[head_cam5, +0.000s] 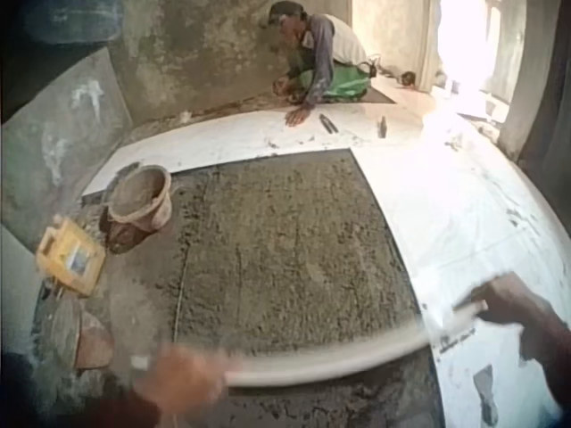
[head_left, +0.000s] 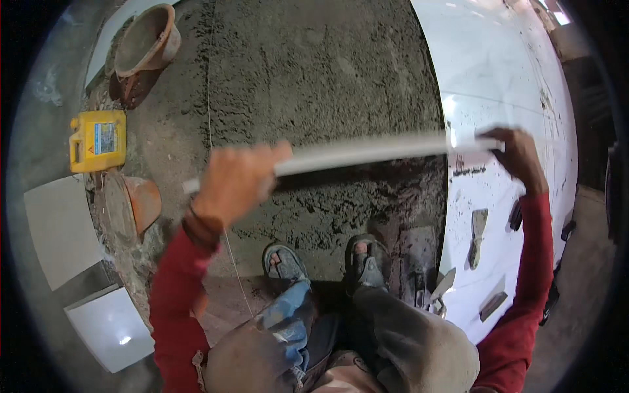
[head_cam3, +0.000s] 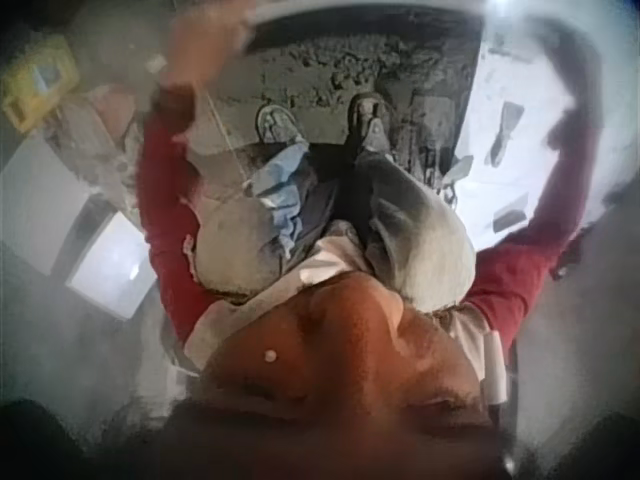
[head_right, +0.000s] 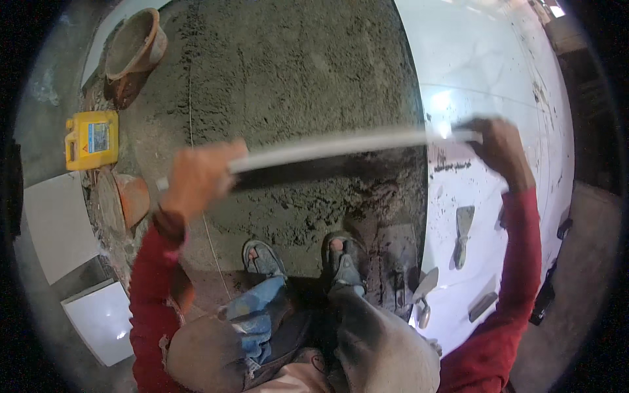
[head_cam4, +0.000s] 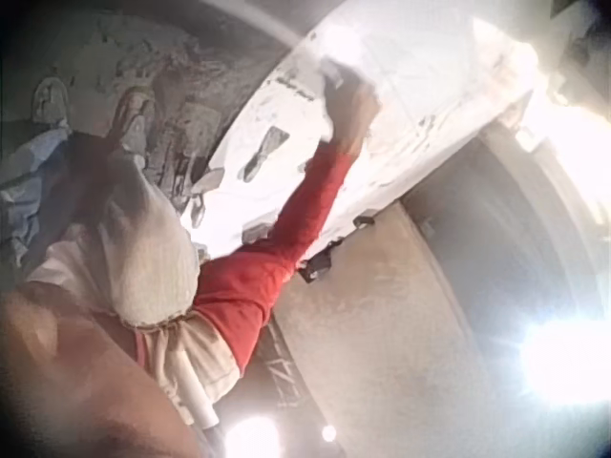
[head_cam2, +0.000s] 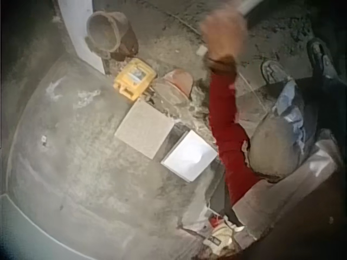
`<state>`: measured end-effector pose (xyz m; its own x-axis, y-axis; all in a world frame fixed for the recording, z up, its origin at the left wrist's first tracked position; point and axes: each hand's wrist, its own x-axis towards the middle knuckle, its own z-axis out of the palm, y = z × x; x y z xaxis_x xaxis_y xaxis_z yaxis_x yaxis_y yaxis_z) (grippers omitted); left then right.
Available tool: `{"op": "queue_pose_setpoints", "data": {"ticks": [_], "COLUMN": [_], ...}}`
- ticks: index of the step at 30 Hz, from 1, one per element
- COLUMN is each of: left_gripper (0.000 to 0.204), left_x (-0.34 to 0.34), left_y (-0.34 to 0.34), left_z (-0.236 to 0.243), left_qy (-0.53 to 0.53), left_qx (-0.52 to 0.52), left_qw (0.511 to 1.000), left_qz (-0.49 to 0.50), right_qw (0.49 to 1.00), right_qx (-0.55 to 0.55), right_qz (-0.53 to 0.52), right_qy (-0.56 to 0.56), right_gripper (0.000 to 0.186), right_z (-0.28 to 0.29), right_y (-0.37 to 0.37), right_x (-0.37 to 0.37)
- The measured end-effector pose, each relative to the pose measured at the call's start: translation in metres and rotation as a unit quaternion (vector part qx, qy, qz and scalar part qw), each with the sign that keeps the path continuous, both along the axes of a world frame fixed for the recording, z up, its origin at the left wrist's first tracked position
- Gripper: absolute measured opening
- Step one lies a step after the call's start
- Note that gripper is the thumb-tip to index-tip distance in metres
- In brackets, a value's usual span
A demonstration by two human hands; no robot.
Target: The person tiles a floor by leveling a bed of mortar with a trowel, applying mortar to the back of a large white tile, and then pressing the tile onto the prepared surface by hand.
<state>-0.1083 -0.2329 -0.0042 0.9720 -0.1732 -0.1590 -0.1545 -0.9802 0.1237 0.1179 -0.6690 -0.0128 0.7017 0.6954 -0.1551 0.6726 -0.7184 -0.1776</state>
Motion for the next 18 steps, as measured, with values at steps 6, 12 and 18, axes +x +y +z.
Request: {"op": "queue_pose_setpoints", "data": {"ticks": [6, 12, 18], "left_gripper": [0.027, 0.025, 0.036], "left_x": [0.084, 0.005, -0.019], "left_y": [0.057, 0.021, -0.001], "left_z": [-0.014, -0.034, 0.008], "left_qy": [-0.106, -0.095, 0.046], "left_qx": [-0.007, -0.059, -0.046], "left_qw": [0.994, 0.994, 0.998], "left_qz": [0.016, 0.016, 0.017], "right_qw": [0.992, 0.998, 0.999], "right_qx": [0.018, 0.029, -0.017], "right_qz": [0.002, 0.036, -0.002], "right_qy": [-0.127, -0.05, 0.051], "right_gripper": [0.019, 0.034, 0.012], "right_z": [-0.035, -0.046, 0.007], "right_y": [0.065, -0.004, -0.001], "right_x": [0.077, 0.008, -0.034]}}
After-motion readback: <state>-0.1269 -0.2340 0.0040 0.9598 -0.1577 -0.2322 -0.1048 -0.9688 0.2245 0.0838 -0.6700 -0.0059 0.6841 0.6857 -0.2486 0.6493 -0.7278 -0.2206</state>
